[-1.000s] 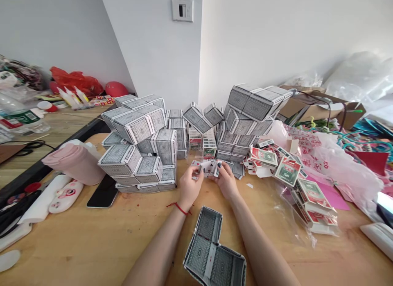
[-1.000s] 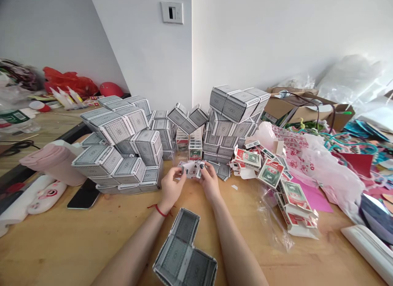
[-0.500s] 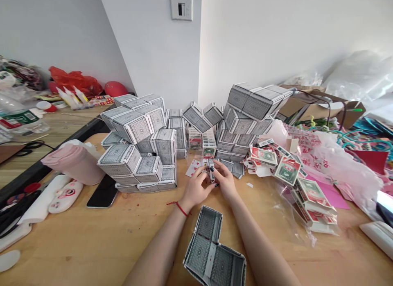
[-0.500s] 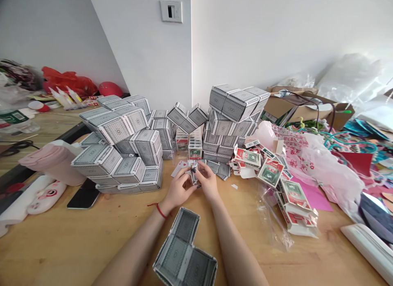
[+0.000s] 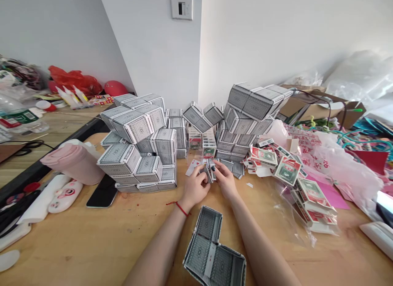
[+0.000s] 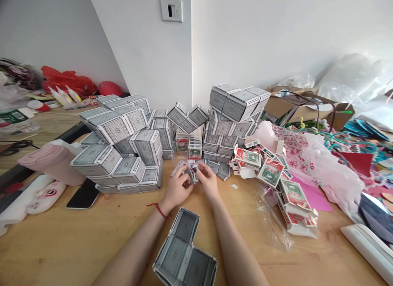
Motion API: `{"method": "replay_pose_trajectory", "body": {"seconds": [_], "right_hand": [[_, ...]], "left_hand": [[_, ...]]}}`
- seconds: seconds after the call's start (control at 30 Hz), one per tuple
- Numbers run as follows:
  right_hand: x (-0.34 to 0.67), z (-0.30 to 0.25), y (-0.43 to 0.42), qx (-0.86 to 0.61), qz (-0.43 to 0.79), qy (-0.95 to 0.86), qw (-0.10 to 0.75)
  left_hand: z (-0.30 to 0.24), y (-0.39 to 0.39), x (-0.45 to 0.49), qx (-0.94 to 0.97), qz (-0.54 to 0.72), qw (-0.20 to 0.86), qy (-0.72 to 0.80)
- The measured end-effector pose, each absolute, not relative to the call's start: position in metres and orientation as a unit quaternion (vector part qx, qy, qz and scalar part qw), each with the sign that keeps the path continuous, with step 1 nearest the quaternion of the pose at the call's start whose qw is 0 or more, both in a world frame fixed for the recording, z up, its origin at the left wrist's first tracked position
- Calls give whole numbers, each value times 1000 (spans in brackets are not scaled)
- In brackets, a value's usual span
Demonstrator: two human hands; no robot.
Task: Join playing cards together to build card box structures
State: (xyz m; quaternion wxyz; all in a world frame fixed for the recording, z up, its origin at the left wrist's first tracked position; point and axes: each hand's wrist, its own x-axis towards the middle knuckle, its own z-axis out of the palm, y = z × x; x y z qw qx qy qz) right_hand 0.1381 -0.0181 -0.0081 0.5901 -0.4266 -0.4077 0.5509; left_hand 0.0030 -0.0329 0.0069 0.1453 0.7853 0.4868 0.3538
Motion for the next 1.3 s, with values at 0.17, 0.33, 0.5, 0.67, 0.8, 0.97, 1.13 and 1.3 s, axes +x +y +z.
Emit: {"method": "replay_pose_trajectory", "body": {"seconds": [0.17, 0.33, 0.5, 0.67, 0.8, 0.97, 1.13, 1.3], "right_hand": [[137, -8, -17, -431, 529, -450, 576], [138, -7, -17, -438, 526, -470, 558], [139, -6, -19, -432, 543, -480, 537], [134, -8, -21, -397, 618, -425, 529], [131, -7, -23, -365, 679, -381, 510], [130, -1, -25, -350, 699, -351, 516], [128, 0, -26, -334, 687, -362, 535], [127, -5, -23, -377, 623, -368, 578]], "left_hand": [[6, -32, 2, 785, 368, 156, 472], [4, -32, 2, 780, 379, 167, 468], [3, -31, 3, 783, 383, 165, 462], [2, -30, 2, 780, 398, 171, 453], [0, -29, 1, 785, 408, 174, 433], [1, -30, 2, 791, 411, 178, 416], [7, -32, 4, 790, 415, 191, 410], [11, -36, 2, 757, 434, 273, 404]]}}
